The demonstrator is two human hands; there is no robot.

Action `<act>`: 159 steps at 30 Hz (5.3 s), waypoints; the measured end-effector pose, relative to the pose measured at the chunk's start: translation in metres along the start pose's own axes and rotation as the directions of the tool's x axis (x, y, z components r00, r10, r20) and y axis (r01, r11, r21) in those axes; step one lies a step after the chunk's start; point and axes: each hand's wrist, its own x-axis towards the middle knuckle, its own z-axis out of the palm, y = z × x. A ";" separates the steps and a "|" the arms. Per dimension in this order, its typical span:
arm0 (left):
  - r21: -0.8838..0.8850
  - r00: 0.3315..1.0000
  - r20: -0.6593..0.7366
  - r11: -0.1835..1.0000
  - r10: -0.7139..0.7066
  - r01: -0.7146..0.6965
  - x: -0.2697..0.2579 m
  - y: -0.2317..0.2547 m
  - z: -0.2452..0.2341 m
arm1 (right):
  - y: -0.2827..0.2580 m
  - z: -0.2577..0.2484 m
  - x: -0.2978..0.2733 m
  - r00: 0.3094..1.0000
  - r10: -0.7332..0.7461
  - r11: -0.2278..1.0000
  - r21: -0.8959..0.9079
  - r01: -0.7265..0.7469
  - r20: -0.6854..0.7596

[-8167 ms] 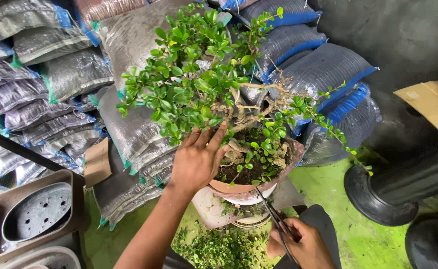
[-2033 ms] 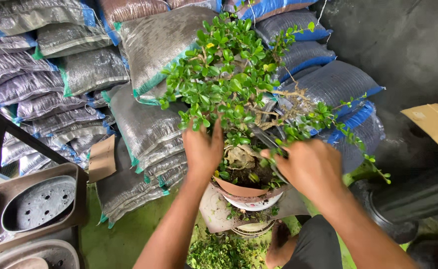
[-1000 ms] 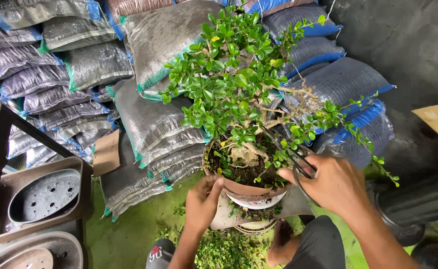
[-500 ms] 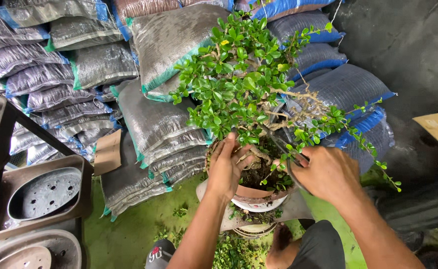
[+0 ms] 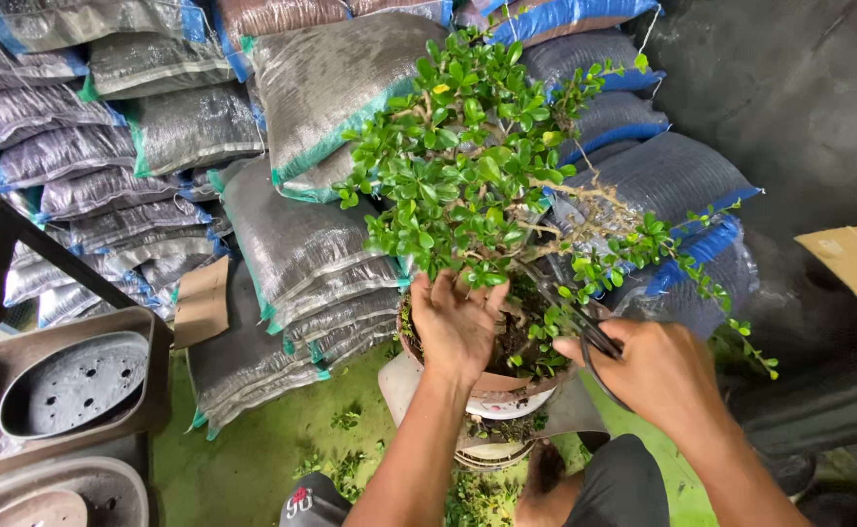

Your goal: The person trims a potted bonsai tree using shears, cutting branches and leaves to shape the plant. The person rotates the pot to access different sides and continues trimming throughout the video.

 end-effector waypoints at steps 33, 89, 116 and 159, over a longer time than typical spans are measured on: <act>0.937 0.969 -0.083 0.349 0.232 -0.003 -0.001 0.042 -0.041 | -0.042 0.037 -0.021 0.896 0.356 0.869 -0.448 -0.213 0.265; 0.255 0.986 -0.164 0.966 0.012 0.031 0.004 0.055 0.008 | -0.010 0.067 -0.048 0.787 0.548 0.835 -0.240 -0.495 0.283; 0.337 0.995 0.022 0.938 -0.096 0.083 -0.016 0.035 0.018 | 0.022 0.031 -0.057 0.887 0.408 0.913 -0.125 -0.389 0.216; 0.513 0.988 0.100 0.844 0.121 -0.156 -0.030 0.018 0.011 | -0.085 -0.031 0.010 0.978 -0.083 0.863 -0.478 0.166 0.189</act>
